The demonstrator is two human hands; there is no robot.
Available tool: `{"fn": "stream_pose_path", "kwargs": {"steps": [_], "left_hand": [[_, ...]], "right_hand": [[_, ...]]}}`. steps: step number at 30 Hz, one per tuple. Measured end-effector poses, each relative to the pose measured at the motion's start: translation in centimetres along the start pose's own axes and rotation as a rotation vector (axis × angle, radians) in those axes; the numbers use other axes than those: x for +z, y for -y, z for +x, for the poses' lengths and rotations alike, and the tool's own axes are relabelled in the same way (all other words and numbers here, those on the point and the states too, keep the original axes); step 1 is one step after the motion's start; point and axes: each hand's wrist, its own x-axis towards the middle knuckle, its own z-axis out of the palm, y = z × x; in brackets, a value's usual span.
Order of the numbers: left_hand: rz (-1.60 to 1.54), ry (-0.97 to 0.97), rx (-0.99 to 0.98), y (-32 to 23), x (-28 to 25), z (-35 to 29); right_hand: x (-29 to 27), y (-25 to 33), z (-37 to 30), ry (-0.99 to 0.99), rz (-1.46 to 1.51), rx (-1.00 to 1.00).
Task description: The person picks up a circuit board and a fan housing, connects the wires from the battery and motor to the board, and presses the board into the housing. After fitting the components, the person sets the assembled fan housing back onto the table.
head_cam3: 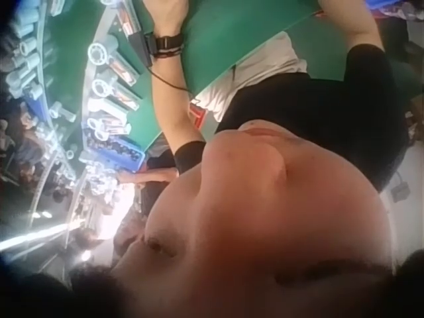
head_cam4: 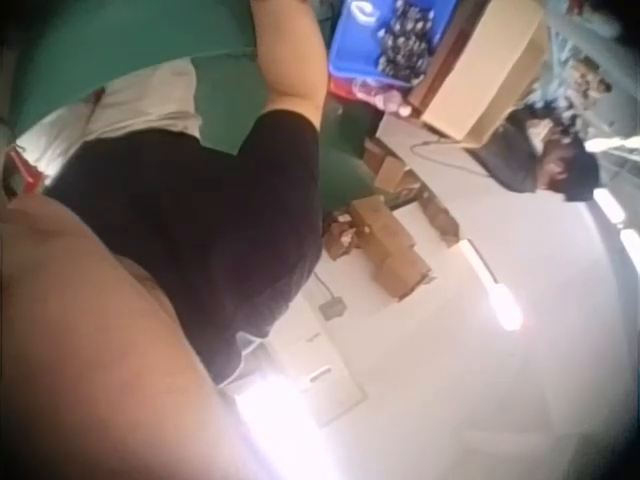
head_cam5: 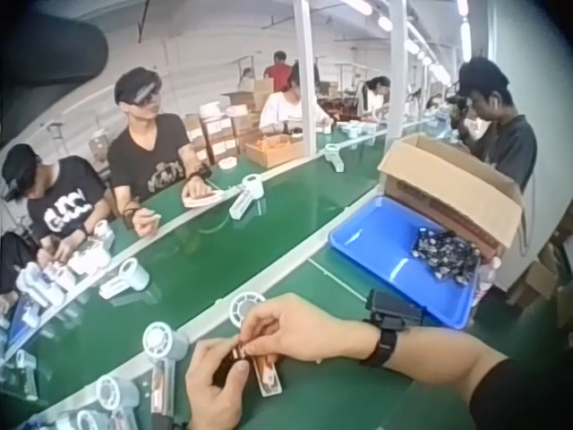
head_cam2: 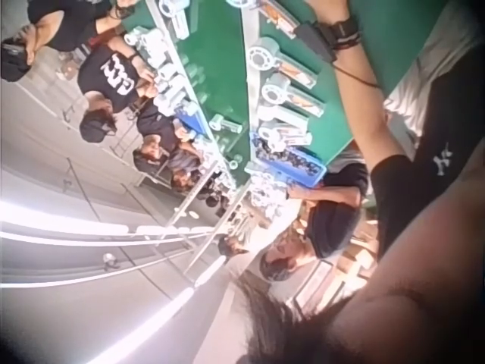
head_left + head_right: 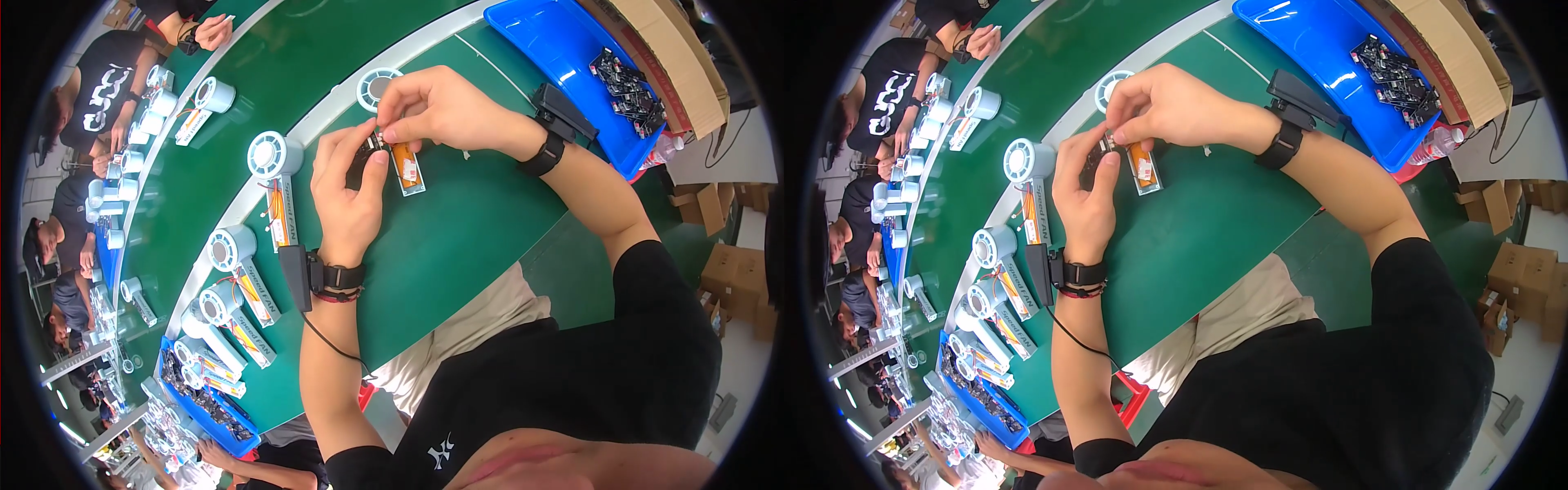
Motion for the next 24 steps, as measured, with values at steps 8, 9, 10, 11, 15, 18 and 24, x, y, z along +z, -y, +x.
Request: {"fn": "stream_pose_path", "kwargs": {"steps": [8,9,10,11,15,18,24], "left_hand": [[-0.005,0.065,0.001,0.5,-0.2,0.0],[-0.008,0.064,0.007,0.4,-0.1,0.0],[-0.011,0.063,0.013,0.4,-0.1,0.0],[-0.013,0.061,0.021,0.4,-0.1,0.0],[0.021,0.051,0.016,0.4,-0.1,-0.1],[0.101,0.049,0.063,0.3,0.0,-0.1],[0.373,0.002,0.198,-0.2,0.0,-0.3]], "right_hand": [[-0.7,0.5,0.1,0.035,0.004,0.015],[-0.7,0.7,0.0,0.044,-0.005,0.034],[-0.8,0.9,0.0,0.043,-0.003,0.038],[-0.9,1.2,-0.1,0.040,-0.023,0.063],[-0.7,1.8,-0.2,0.031,-0.075,0.119],[-0.7,1.6,-0.3,0.020,-0.102,0.131],[-0.5,1.2,-0.2,0.007,0.017,0.087]]}}
